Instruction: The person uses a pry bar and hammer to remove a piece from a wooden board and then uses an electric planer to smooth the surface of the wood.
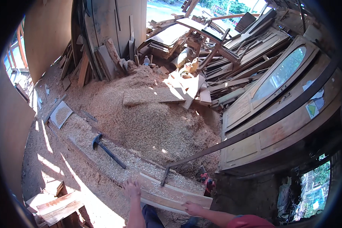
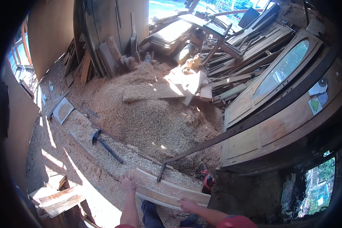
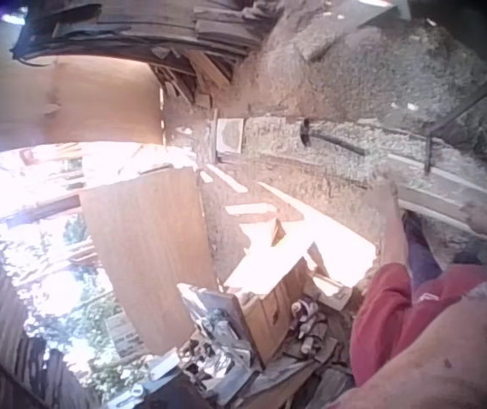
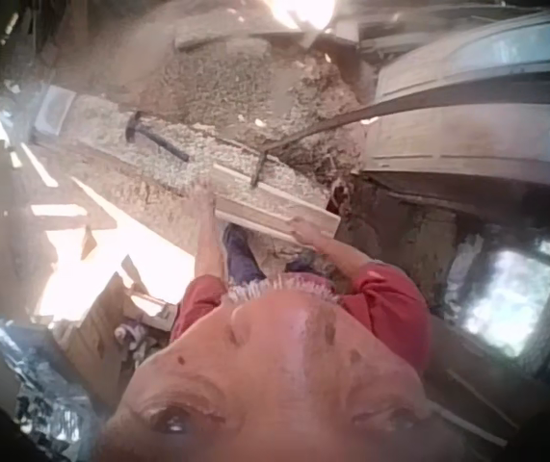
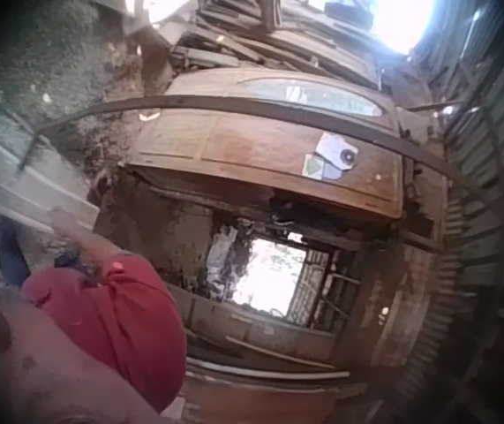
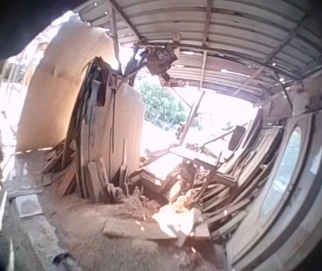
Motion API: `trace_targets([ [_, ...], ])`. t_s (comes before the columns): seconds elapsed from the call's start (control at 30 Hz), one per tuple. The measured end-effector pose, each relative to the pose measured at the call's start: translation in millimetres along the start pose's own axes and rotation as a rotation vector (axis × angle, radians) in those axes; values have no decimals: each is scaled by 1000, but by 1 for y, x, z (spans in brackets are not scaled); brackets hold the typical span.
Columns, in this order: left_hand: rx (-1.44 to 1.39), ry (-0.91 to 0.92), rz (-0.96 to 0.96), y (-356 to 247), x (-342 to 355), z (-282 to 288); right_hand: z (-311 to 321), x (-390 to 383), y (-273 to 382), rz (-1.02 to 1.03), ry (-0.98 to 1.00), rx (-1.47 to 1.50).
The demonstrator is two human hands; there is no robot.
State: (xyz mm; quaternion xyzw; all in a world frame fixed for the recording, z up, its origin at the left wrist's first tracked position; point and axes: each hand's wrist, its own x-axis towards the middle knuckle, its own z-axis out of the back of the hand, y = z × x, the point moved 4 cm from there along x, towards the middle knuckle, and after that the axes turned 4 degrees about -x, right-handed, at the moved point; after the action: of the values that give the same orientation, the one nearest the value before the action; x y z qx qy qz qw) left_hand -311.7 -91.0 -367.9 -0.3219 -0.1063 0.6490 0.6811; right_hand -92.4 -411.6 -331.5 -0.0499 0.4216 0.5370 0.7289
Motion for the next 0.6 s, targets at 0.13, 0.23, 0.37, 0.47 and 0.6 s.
trace_targets([
  [0.13, 122, 74, 107, -39, 76, 5, -40, -108, -53, -213, 287, -30],
  [0.23, 119, 150, 126, -34, 111, -25, -101, -153, -109, -351, 212, 69],
  [0.37, 125, 65, 32, -28, 134, -44, -126, -174, -117, -473, -25, 648],
  [0.47, 79, 41, -26, -38, 122, -19, -109, -156, -81, -403, -47, 618],
  [0.6, -192, 40, -277, -74, 46, -28, -116, -156, -90, -171, -283, 429],
])
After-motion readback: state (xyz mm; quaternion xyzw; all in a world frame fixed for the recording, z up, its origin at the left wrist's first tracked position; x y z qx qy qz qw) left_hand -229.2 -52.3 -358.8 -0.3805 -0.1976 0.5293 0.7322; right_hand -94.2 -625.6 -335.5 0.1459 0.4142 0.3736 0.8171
